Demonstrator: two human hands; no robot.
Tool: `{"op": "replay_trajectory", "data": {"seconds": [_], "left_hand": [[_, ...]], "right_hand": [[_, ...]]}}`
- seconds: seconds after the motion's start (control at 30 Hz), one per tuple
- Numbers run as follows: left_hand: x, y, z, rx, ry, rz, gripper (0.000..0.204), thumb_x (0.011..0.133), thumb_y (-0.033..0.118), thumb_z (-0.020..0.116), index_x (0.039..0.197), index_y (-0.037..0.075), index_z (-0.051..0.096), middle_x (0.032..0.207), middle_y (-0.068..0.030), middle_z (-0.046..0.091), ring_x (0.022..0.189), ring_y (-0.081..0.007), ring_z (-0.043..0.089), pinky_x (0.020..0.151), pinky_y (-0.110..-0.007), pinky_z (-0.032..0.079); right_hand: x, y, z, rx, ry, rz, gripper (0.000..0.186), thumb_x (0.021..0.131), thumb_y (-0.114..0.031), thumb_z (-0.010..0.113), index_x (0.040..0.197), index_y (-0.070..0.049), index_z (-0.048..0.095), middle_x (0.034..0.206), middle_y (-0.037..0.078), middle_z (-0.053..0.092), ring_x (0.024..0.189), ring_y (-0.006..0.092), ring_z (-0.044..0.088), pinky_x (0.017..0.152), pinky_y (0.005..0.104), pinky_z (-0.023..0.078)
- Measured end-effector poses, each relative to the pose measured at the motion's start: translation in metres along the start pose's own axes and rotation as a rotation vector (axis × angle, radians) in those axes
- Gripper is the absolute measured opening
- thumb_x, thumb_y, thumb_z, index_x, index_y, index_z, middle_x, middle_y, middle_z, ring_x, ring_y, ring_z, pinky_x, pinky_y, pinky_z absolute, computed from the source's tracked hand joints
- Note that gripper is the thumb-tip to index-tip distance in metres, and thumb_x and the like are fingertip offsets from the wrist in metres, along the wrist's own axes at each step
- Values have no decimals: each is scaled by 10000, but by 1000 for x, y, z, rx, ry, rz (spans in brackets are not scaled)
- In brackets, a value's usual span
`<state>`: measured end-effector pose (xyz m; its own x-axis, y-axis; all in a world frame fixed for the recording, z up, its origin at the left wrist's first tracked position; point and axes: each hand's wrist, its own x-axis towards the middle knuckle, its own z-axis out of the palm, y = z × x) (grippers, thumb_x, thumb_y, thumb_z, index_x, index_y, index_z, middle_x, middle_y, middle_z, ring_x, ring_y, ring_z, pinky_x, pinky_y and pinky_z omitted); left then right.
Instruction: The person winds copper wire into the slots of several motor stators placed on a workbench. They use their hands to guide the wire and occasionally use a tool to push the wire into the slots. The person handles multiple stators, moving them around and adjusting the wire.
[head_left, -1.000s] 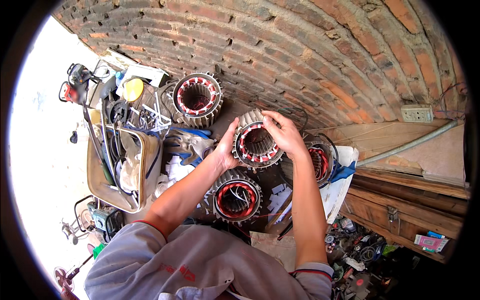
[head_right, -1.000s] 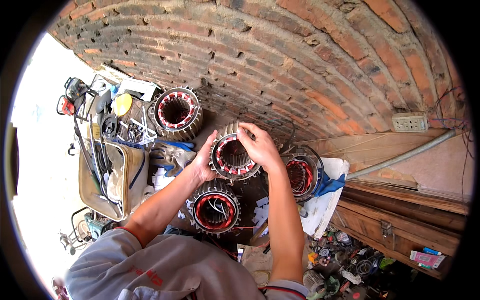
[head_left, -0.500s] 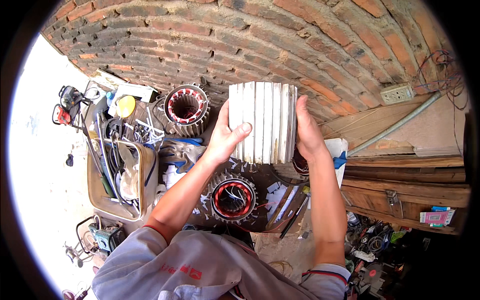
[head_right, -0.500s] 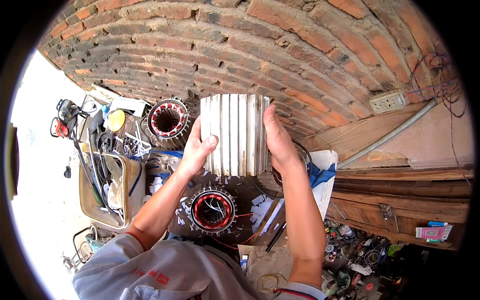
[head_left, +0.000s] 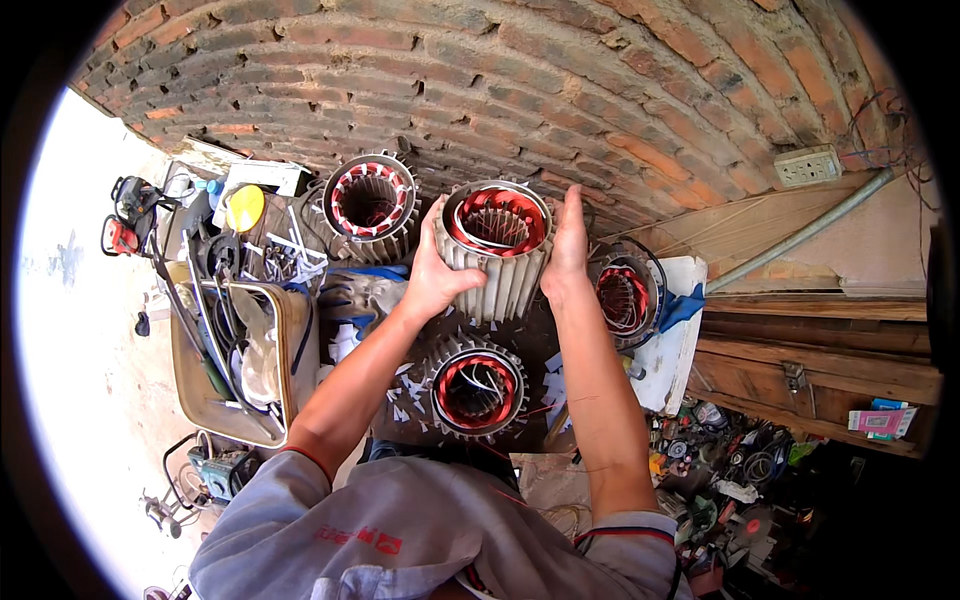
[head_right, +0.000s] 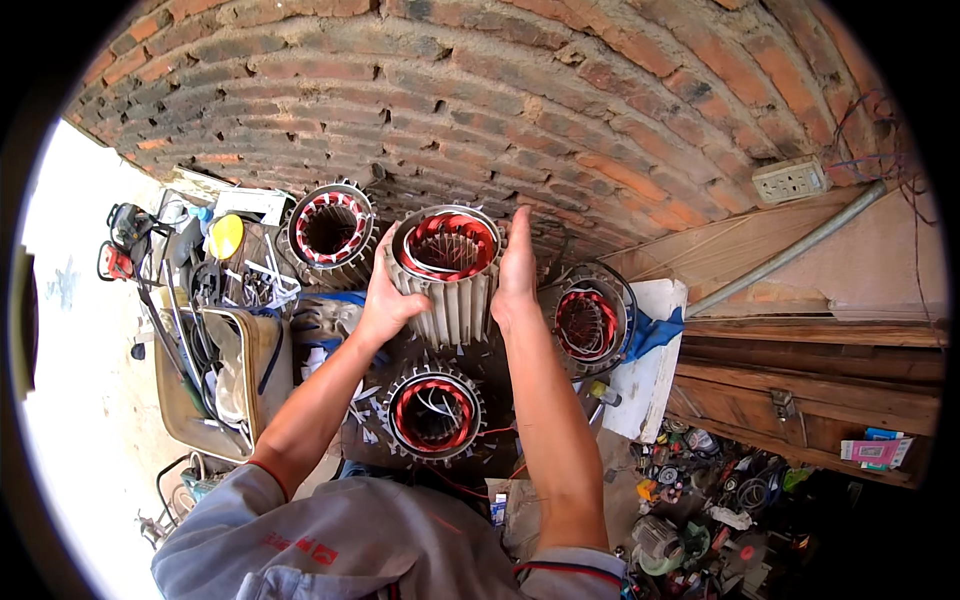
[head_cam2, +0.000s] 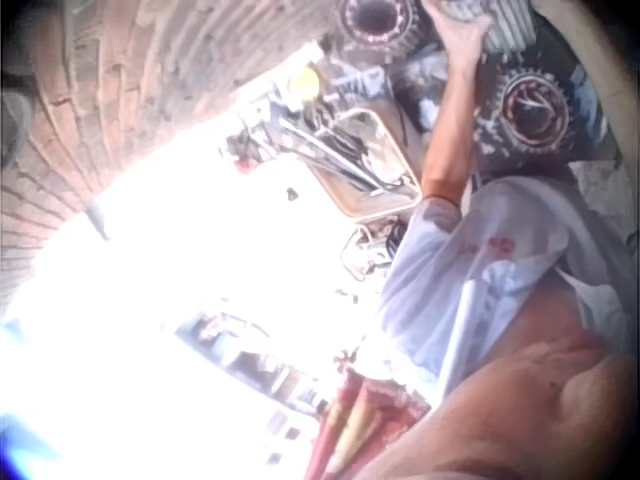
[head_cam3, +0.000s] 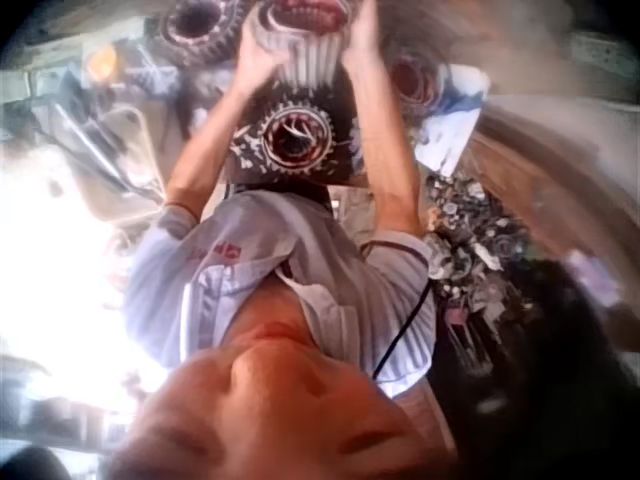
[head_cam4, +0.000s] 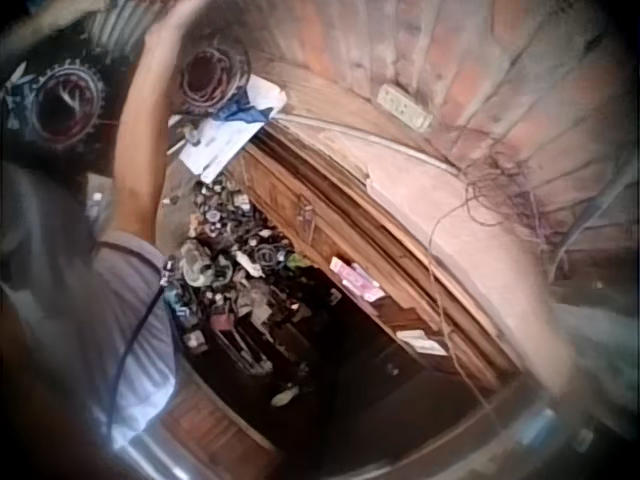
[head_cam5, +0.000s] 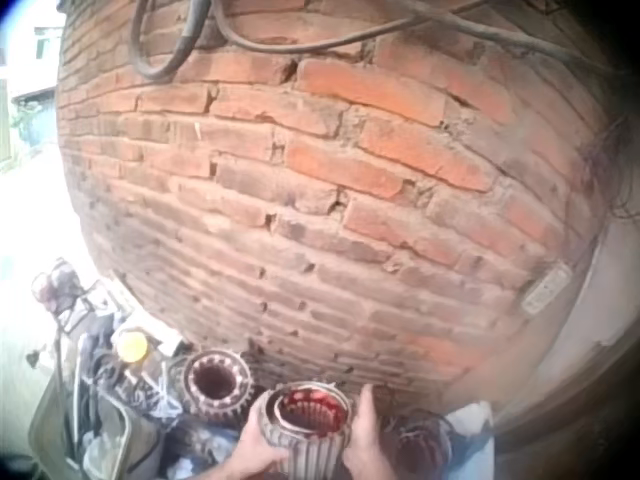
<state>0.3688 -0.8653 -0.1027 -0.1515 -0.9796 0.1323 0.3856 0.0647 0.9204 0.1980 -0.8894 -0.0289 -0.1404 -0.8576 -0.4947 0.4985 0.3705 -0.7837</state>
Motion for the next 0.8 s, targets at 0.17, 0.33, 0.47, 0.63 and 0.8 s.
{"op": "replay_trajectory", "data": {"seconds": [0.17,0.33,0.47,0.63,0.8], "left_hand": [[12,-20,-11,-91,26,-131,989,687,575,753,1381,-1,350,1317,-110,491,1224,-211,462,1056,-357,340],[16,-46,-16,-355,137,-371,816,869,696,443,1333,25,432,1268,-115,562,1125,-234,570,988,-402,449],[40,-27,0,-465,114,-523,1025,801,844,204,1318,4,485,1286,-146,561,1151,-267,557,1017,-404,425],[47,-21,8,-668,33,-506,1102,738,888,252,1357,-2,449,1344,-173,516,1192,-323,523,1051,-451,392],[34,-20,10,-1027,-53,-479,1008,782,845,297,1330,20,483,1311,-186,533,1166,-351,532,1042,-463,400]], "right_hand": [[-6,3,0,34,-38,55,943,894,-719,339,1483,-1,173,1466,167,341,1313,242,408,1050,388,372],[-18,-6,3,56,19,-7,780,912,-682,367,1320,-17,364,1306,114,472,1188,198,477,1008,357,383],[-37,-10,4,110,63,-118,670,950,-583,426,1289,-5,433,1255,87,511,1165,162,471,1017,329,355],[-52,27,-3,-244,-5,-510,607,925,-342,537,1355,42,348,1334,175,430,1236,250,415,1058,389,303],[-89,19,22,-959,-40,-876,672,816,-53,588,1410,46,292,1484,263,271,1365,399,301,1130,449,231]]}}
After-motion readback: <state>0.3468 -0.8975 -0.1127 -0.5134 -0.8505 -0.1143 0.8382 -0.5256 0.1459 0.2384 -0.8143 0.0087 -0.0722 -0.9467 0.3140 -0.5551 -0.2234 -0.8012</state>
